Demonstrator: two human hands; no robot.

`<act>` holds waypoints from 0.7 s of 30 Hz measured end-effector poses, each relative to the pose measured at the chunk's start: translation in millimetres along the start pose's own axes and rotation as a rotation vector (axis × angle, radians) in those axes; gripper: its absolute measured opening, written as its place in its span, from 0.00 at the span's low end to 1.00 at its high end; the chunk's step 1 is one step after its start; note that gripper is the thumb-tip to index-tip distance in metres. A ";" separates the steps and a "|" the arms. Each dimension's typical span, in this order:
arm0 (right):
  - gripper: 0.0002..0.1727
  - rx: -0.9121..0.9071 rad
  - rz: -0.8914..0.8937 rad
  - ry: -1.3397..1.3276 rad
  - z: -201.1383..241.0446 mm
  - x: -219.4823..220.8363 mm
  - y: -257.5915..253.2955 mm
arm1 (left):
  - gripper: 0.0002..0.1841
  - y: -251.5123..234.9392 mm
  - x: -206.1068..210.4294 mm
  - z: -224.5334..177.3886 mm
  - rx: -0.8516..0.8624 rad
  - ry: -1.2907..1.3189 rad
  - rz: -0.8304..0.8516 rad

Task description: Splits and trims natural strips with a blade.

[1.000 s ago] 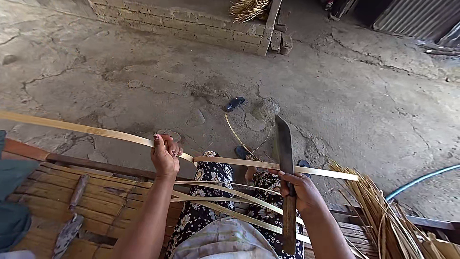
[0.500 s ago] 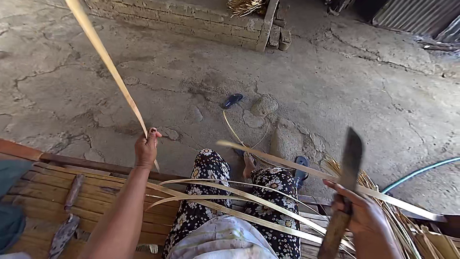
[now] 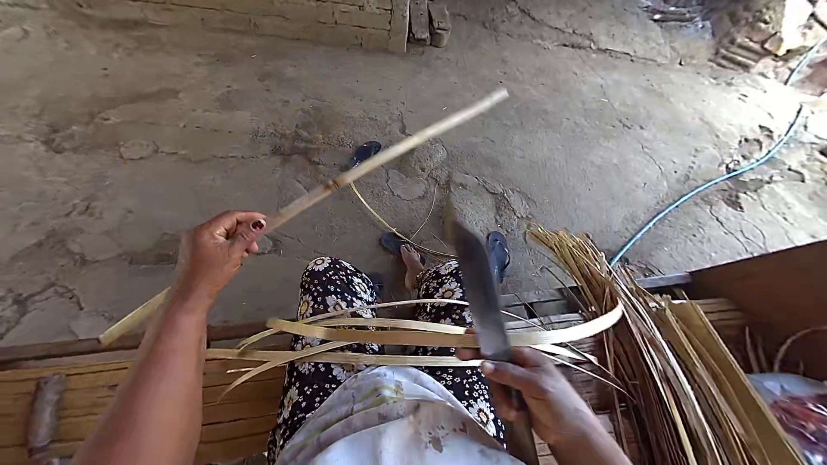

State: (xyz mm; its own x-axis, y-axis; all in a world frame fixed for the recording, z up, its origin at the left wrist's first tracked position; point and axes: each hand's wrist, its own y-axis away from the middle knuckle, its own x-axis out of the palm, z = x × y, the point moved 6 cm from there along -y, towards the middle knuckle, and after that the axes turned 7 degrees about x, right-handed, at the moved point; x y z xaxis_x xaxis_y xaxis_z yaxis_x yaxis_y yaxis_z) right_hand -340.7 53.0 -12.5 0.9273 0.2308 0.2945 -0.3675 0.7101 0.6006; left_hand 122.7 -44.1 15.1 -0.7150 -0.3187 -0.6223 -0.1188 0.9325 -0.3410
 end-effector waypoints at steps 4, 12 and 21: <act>0.20 0.300 0.182 0.131 -49.2 1.4 -24.1 | 0.14 11.0 23.8 0.2 -0.034 -0.026 0.136; 0.21 -0.021 -0.274 0.159 18.8 -65.4 -16.4 | 0.21 16.5 67.0 6.6 0.136 0.011 0.231; 0.31 -0.324 -0.364 -0.021 94.7 -86.6 -15.6 | 0.24 -25.4 76.0 27.4 0.220 -0.268 0.249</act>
State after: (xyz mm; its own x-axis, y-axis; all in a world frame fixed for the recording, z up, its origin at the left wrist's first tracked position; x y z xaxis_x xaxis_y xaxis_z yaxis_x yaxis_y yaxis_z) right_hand -421.9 -41.1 23.0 0.9887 -0.0825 0.1251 0.0248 0.9135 0.4061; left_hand 90.2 -96.7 -42.8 -0.4959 -0.1479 -0.8557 0.2053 0.9375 -0.2810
